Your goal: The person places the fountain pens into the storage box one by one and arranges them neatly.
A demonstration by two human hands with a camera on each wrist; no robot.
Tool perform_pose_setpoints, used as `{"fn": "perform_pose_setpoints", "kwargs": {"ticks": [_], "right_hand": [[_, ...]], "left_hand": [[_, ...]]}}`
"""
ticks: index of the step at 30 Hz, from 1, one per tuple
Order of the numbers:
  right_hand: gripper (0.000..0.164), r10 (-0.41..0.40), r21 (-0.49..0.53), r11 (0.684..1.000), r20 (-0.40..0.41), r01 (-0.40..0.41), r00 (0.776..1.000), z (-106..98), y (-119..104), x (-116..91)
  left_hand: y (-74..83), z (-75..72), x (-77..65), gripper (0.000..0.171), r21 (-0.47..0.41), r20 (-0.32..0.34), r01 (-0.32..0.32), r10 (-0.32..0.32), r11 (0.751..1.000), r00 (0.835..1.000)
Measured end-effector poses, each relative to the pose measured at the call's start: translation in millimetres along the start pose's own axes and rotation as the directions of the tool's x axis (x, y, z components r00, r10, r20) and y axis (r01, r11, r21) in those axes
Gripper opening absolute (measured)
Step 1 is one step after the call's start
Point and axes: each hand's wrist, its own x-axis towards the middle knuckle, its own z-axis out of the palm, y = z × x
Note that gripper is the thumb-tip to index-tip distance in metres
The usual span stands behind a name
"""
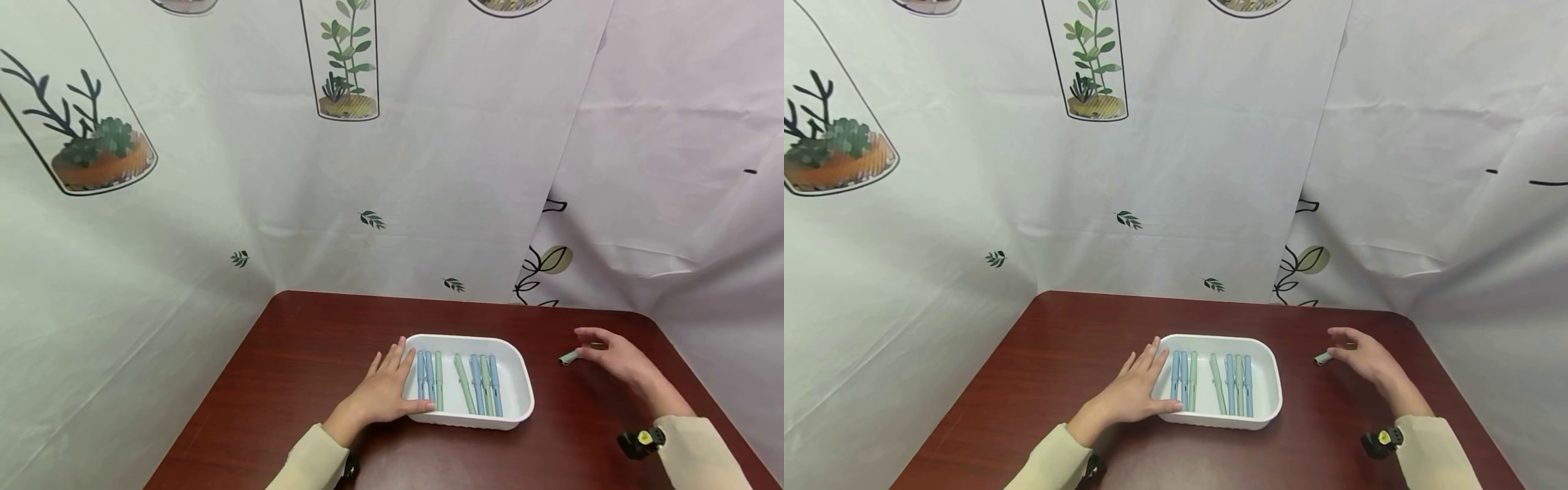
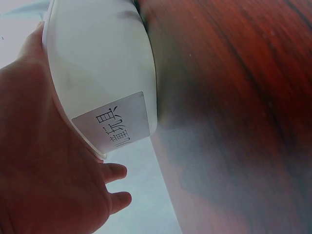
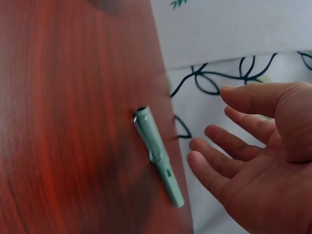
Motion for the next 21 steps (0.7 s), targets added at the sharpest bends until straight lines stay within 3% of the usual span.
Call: {"fn": "perform_pose_setpoints", "kwargs": {"ticks": [8,13,21], "right_hand": [[0.05,-0.033,-0.168,0.985,-0.057,0.023,0.998,5,23,6],[0.048,-0.105,-0.243,0.967,-0.083,0.082,0.991,12,37,12],[0.048,-0.19,-0.282,0.946,-0.083,0.16,0.978,22,48,18]], "left_hand": [[0.7,-0.4,-1.3,0.113,-0.002,0.001,0.0,0.0,1.0,1.0],[0.0,0.1,-1.4,0.113,0.006,0.001,0.0,0.0,1.0,1.0],[-0.3,0.2,-0.3,0.114,0.016,-0.002,-0.006,0.006,1.0,1.0]]}}
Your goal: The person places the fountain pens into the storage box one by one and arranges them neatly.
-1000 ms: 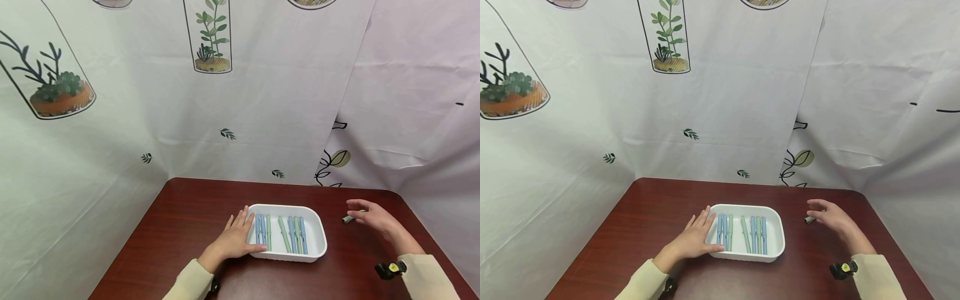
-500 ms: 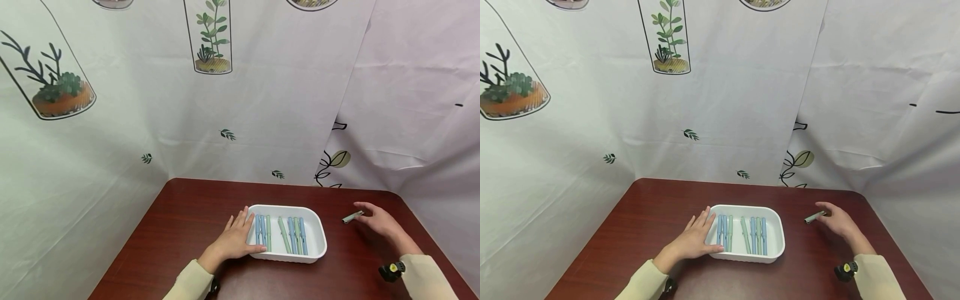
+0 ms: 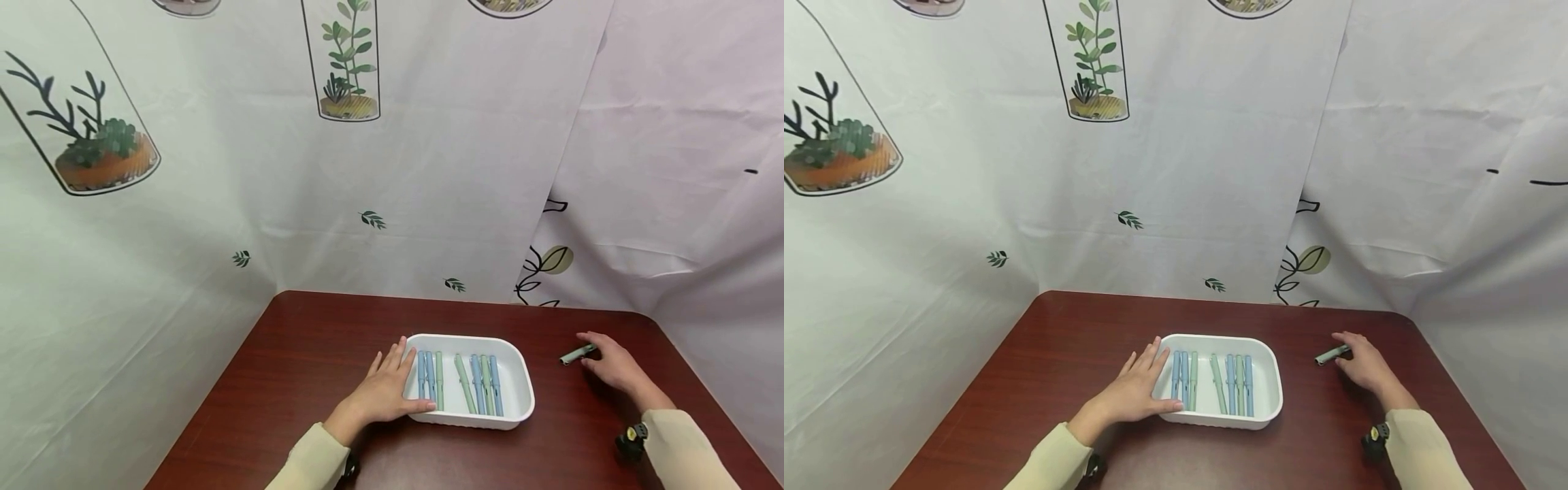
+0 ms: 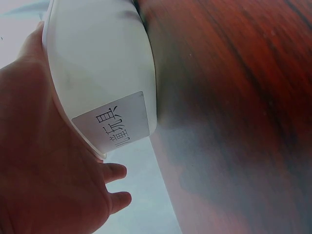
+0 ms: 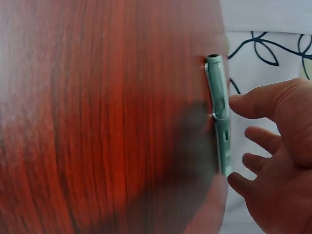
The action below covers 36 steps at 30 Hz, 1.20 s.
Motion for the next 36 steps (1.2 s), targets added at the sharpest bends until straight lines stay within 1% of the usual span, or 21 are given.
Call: {"fn": "perform_pose_setpoints", "kwargs": {"ticks": [3,8,12,17,20,22,28,34,36], "right_hand": [[0.049,-0.006,-0.01,1.0,0.021,0.006,1.0,2,1,1],[0.047,0.021,-0.012,1.0,0.076,-0.02,0.997,4,5,3],[0.048,0.034,-0.014,0.999,0.099,-0.033,0.994,5,7,5],[0.044,0.034,-0.074,0.997,0.109,-0.026,0.993,5,10,7],[0.039,0.025,-0.112,0.994,0.099,-0.014,0.995,5,10,7],[0.035,0.017,-0.127,0.992,0.078,-0.007,0.997,4,10,7],[0.02,-0.023,-0.134,0.991,0.01,0.024,1.0,3,10,3],[0.014,-0.065,-0.153,0.986,0.01,0.066,0.998,5,12,0],[0.013,-0.06,-0.157,0.986,0.017,0.062,0.998,6,13,-2]], "left_hand": [[0.9,-0.9,-0.2,0.114,-0.002,0.001,0.001,-0.001,1.0,1.0],[1.6,-1.4,-0.9,0.113,-0.006,0.004,0.005,-0.005,1.0,1.0],[2.1,-1.6,-1.8,0.112,-0.013,0.005,0.007,-0.006,1.0,1.0],[3.0,-2.3,-2.4,0.111,-0.019,0.002,0.005,-0.005,1.0,1.0],[3.1,-2.7,-2.3,0.112,-0.013,0.001,0.005,-0.005,1.0,1.0],[2.6,-2.4,-1.8,0.112,-0.006,-0.001,0.004,-0.004,1.0,1.0],[1.9,-1.0,-0.5,0.113,-0.003,-0.004,0.004,-0.004,1.0,1.0],[1.9,0.4,-0.4,0.113,0.0,-0.004,0.007,-0.007,1.0,1.0],[2.0,0.7,-0.5,0.113,0.0,-0.006,0.008,-0.008,1.0,1.0]]}}
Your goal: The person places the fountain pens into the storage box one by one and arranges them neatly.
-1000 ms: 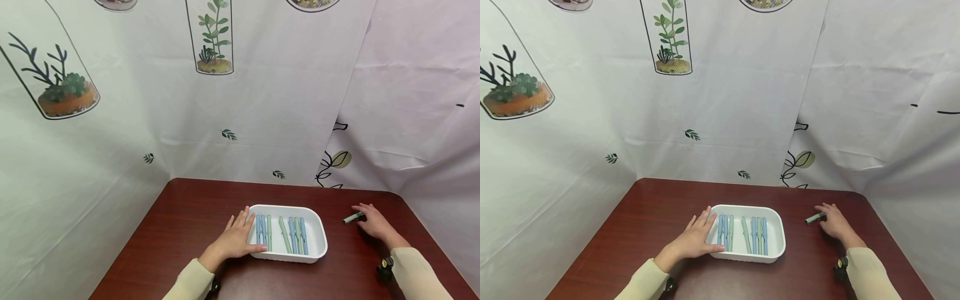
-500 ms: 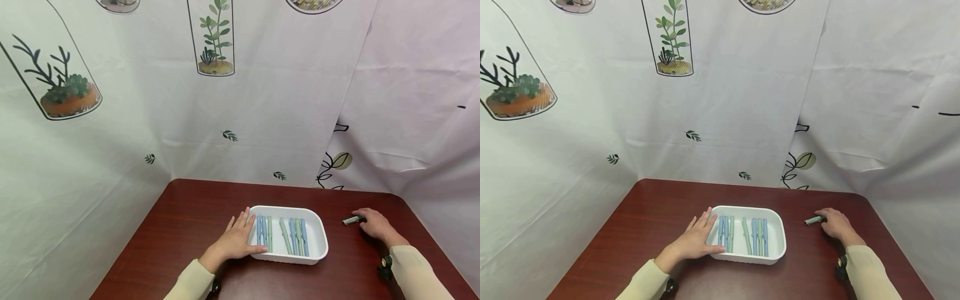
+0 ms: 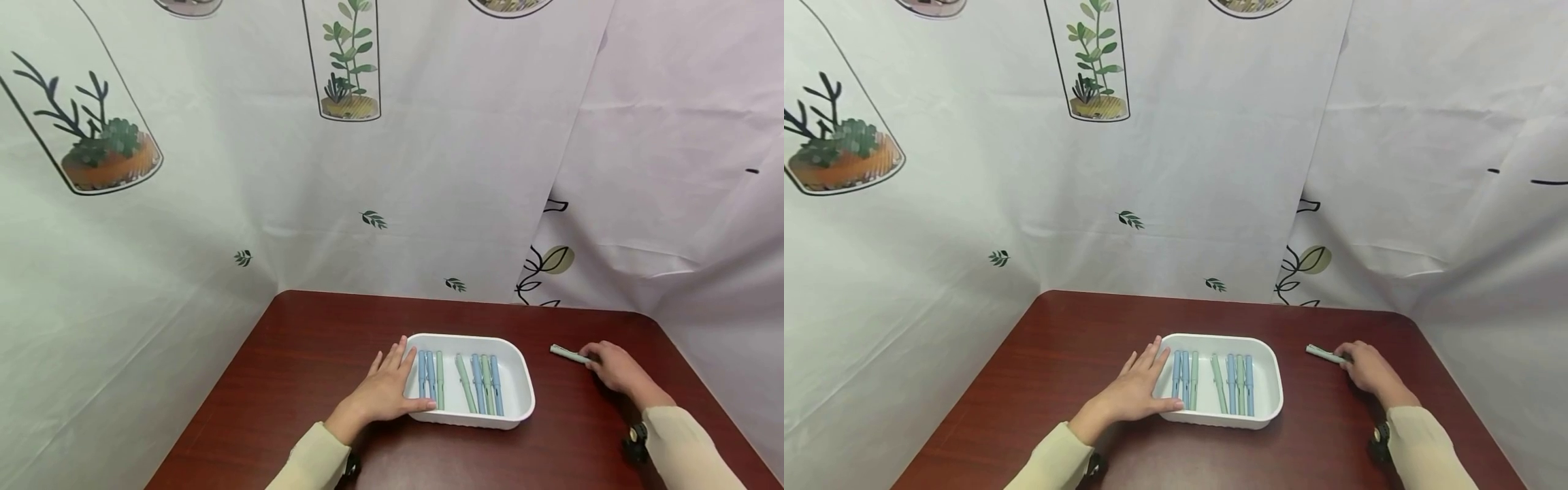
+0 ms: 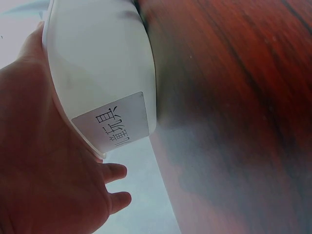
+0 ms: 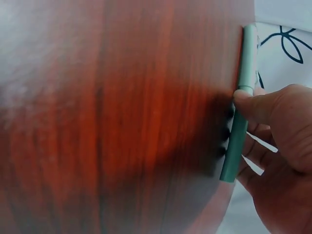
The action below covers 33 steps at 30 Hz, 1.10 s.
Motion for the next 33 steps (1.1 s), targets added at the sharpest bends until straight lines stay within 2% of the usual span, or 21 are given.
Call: {"fn": "perform_pose_setpoints", "kwargs": {"ticks": [5,9,12,14,16,18,20,22,28,31,33], "right_hand": [[0.011,0.026,0.006,1.0,0.009,-0.026,1.0,-1,-4,-3],[0.015,0.043,0.026,0.999,-0.028,-0.042,0.999,-7,-11,-5],[0.021,0.1,0.072,0.993,-0.038,-0.097,0.994,-12,-17,-5],[0.027,0.164,0.148,0.976,0.0,-0.162,0.986,-15,-20,-6],[0.033,0.233,0.274,0.931,0.067,-0.242,0.97,-18,-22,-6],[0.039,0.282,0.424,0.847,0.148,-0.319,0.948,-19,-23,-6],[0.044,0.298,0.571,0.735,0.211,-0.365,0.931,-18,-24,-7],[0.048,0.287,0.689,0.621,0.244,-0.374,0.926,-17,-26,-9],[0.06,0.204,0.897,0.332,0.234,-0.292,0.951,-15,-32,-13],[0.051,0.146,0.955,0.178,0.212,-0.236,0.966,-16,-37,-15],[0.041,0.104,0.973,0.092,0.204,-0.213,0.973,-17,-41,-15]], "left_hand": [[-0.3,0.2,-0.1,0.113,0.0,-0.001,0.0,0.0,1.0,1.0],[-0.4,0.7,-0.1,0.113,0.001,0.0,-0.002,0.002,1.0,1.0],[-0.4,0.9,-0.1,0.113,-0.001,0.002,-0.001,0.001,1.0,1.0],[-0.4,0.8,0.3,0.113,-0.004,0.003,0.002,-0.002,1.0,1.0],[-0.4,0.8,0.5,0.113,-0.008,0.002,0.004,-0.004,1.0,1.0],[-0.7,0.8,1.0,0.113,-0.009,0.001,0.005,-0.005,1.0,1.0],[-1.1,1.0,1.5,0.113,-0.006,-0.001,0.005,-0.005,1.0,1.0],[-1.6,1.4,1.9,0.114,-0.004,-0.001,0.004,-0.004,1.0,1.0],[-2.4,2.5,2.2,0.114,-0.005,0.001,0.004,-0.004,1.0,1.0],[-2.5,2.6,2.2,0.114,-0.004,0.0,0.003,-0.003,1.0,1.0],[-2.4,2.5,2.0,0.114,-0.004,-0.001,0.001,-0.001,1.0,1.0]]}}
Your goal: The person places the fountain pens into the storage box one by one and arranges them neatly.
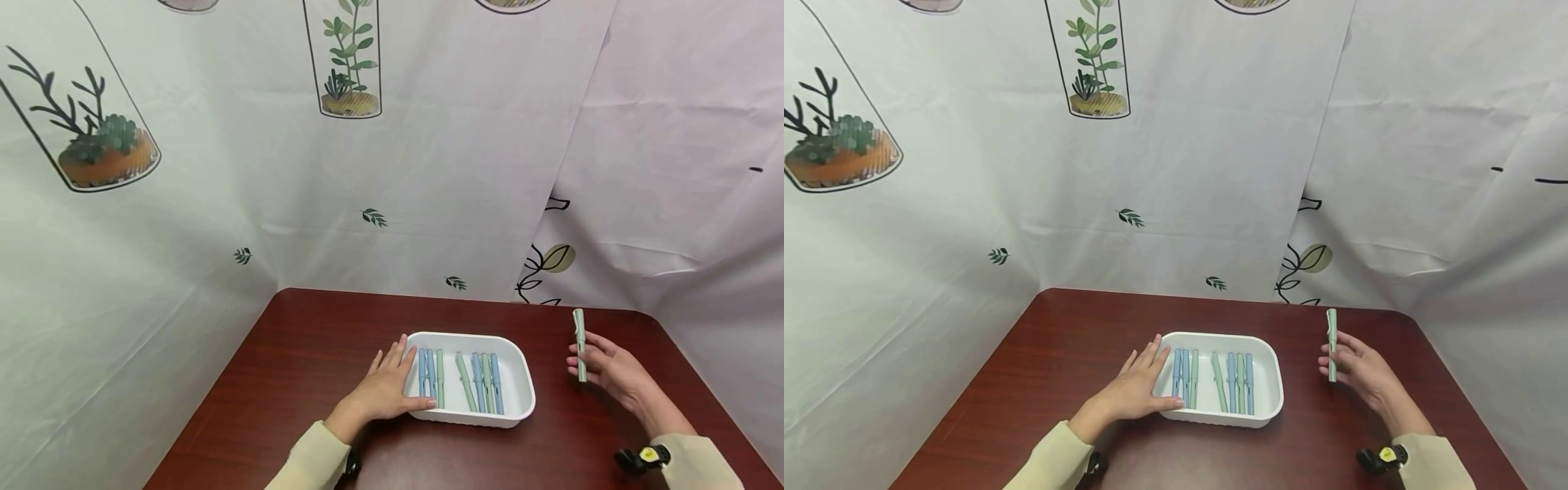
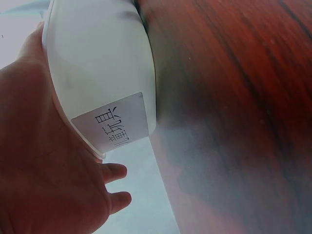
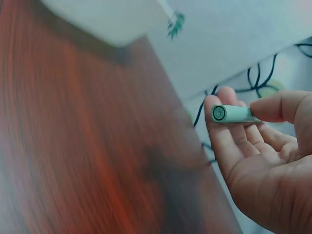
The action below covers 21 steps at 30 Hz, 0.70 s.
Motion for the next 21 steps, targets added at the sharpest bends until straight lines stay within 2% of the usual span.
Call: {"fn": "perform_pose_setpoints", "kwargs": {"ticks": [2,4,10,13,21], "right_hand": [[0.038,0.0,0.069,0.998,0.03,-0.002,1.0,5,-2,-1],[0.038,0.009,0.091,0.996,0.045,-0.013,0.999,10,-5,-2],[0.05,0.051,0.004,0.999,0.032,-0.051,0.998,26,-12,-6],[0.05,0.049,-0.016,0.999,0.043,-0.048,0.998,34,-14,-8],[0.043,0.001,0.054,0.999,0.07,-0.005,0.998,58,-19,-11]], "left_hand": [[0.3,-0.6,0.0,0.114,0.0,-0.001,-0.001,0.001,1.0,1.0],[0.4,-1.0,-0.3,0.114,0.001,-0.001,-0.002,0.002,1.0,1.0],[0.7,-1.6,-1.1,0.113,-0.001,0.001,-0.001,0.001,1.0,1.0],[0.7,-1.7,-1.1,0.113,-0.004,0.003,0.0,0.0,1.0,1.0],[-0.5,-1.4,0.3,0.113,-0.003,0.001,-0.005,0.005,1.0,1.0]]}}
